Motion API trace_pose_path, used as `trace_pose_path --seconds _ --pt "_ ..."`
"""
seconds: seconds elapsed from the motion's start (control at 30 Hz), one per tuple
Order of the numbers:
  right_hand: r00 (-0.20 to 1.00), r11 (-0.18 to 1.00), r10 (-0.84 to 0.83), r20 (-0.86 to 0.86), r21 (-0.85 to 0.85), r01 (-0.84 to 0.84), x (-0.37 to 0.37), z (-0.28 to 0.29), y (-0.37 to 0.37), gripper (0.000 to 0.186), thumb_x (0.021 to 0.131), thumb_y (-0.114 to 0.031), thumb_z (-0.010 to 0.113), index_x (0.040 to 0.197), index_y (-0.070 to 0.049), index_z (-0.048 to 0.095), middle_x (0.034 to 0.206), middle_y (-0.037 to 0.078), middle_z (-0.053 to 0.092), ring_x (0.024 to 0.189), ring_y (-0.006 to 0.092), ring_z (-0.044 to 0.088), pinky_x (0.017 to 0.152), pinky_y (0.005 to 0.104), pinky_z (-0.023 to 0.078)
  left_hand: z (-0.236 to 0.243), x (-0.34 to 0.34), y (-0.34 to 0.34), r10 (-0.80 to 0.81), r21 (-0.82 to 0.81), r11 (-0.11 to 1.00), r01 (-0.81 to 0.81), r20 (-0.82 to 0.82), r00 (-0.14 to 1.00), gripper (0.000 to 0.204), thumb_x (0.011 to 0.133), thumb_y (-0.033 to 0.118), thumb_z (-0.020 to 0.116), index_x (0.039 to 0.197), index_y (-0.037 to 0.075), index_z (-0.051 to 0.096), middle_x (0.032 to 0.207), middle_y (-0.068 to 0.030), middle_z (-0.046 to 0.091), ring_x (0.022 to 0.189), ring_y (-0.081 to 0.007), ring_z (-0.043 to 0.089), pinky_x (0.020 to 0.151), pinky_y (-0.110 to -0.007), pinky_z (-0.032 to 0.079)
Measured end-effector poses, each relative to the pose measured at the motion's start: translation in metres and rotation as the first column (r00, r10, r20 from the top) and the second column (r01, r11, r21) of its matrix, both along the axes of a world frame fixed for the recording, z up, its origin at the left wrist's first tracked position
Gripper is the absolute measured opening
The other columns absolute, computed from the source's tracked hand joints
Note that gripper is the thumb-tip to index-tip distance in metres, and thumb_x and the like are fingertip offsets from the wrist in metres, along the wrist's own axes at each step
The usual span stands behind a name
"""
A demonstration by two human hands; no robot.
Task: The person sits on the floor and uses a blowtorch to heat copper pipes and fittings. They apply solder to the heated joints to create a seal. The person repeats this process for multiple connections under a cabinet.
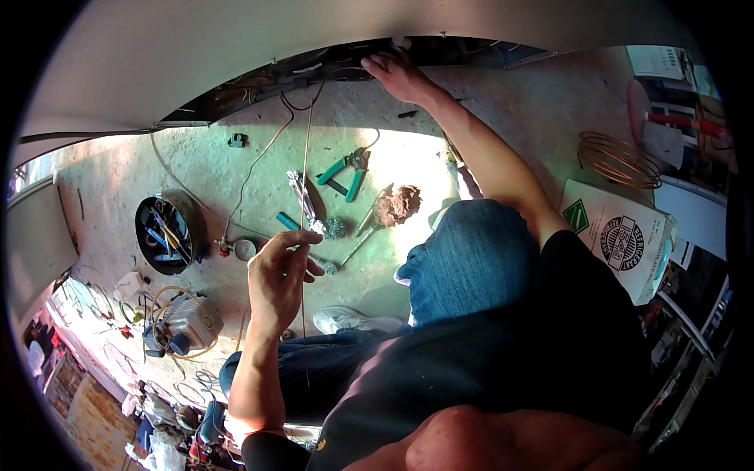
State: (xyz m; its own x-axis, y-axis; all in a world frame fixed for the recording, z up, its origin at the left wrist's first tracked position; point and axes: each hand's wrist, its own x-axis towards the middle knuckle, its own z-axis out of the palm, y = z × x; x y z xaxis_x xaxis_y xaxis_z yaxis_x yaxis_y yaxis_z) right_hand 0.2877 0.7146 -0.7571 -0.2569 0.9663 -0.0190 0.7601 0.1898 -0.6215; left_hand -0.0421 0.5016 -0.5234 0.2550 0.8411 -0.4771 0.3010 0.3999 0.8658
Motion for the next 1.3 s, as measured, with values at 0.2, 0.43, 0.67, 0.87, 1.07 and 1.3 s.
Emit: trace_pose_path --seconds 0.2,0.43,0.67,0.87,1.07,1.3 --pt "0.999 1.000 -0.020 -0.025 0.014 0.020 -0.001 0.000 -0.002 0.059 0.108 -0.051 0.030 0.095 -0.002 0.060 0.108 0.019 0.063 0.115 0.0346 0.055 0.118 0.0468 0.024 0.000 -0.001 0.000 0.005 -0.001 1.000 -0.005 -0.001 1.000 0.018 0.103 0.004 0.052 0.109 -0.002 0.068 0.103 -0.0067 0.074 0.070 -0.0103 0.069 0.061 -0.023 0.052" --pt "1.000 1.000 -0.002 0.016 -0.009 0.002 0.002 -0.008 0.001 0.060 0.108 -0.052 0.029 0.097 -0.001 0.059 0.111 0.020 0.062 0.119 0.0344 0.054 0.120 0.0475 0.022 0.000 0.000 0.000 -0.001 -0.003 1.000 0.001 -0.003 1.000 0.019 0.102 0.004 0.051 0.109 -0.002 0.068 0.102 -0.0068 0.074 0.070 -0.0103 0.069 0.061 -0.023 0.052" --pt "1.000 1.000 -0.023 0.008 0.009 0.023 0.000 -0.004 -0.001 0.060 0.108 -0.052 0.029 0.097 -0.001 0.059 0.112 0.020 0.062 0.120 0.0343 0.053 0.120 0.0476 0.022 0.000 0.000 0.000 -0.004 -0.002 1.000 0.004 -0.016 1.000 0.019 0.102 0.004 0.051 0.109 -0.002 0.068 0.101 -0.0063 0.074 0.070 -0.0100 0.069 0.061 -0.023 0.052" --pt "0.999 0.999 -0.030 -0.016 0.028 0.030 0.000 -0.007 -0.001 0.061 0.108 -0.053 0.029 0.099 -0.001 0.060 0.112 0.020 0.062 0.121 0.0343 0.053 0.120 0.0468 0.022 0.000 0.001 0.000 -0.001 -0.005 1.000 0.001 -0.016 1.000 0.019 0.102 0.004 0.052 0.109 -0.002 0.068 0.101 -0.0063 0.074 0.070 -0.0098 0.069 0.061 -0.023 0.052" --pt "1.000 0.999 0.003 -0.001 0.045 -0.003 0.003 -0.016 0.001 0.061 0.108 -0.053 0.029 0.103 -0.001 0.061 0.114 0.020 0.062 0.122 0.0350 0.052 0.120 0.0464 0.021 0.001 0.001 -0.001 0.000 -0.001 1.000 0.000 -0.014 1.000 0.019 0.102 0.003 0.052 0.110 -0.001 0.068 0.102 -0.0064 0.074 0.070 -0.0098 0.069 0.062 -0.023 0.052" --pt "0.986 0.999 -0.039 -0.163 -0.038 0.034 0.006 0.002 -0.006 0.061 0.107 -0.053 0.036 0.092 0.000 0.062 0.109 0.019 0.064 0.128 0.0351 0.050 0.118 0.0444 0.027 -0.001 0.001 -0.002 -0.003 -0.007 1.000 0.003 -0.006 1.000 0.019 0.102 0.003 0.051 0.111 -0.001 0.068 0.101 -0.0064 0.074 0.070 -0.0097 0.069 0.061 -0.023 0.052"
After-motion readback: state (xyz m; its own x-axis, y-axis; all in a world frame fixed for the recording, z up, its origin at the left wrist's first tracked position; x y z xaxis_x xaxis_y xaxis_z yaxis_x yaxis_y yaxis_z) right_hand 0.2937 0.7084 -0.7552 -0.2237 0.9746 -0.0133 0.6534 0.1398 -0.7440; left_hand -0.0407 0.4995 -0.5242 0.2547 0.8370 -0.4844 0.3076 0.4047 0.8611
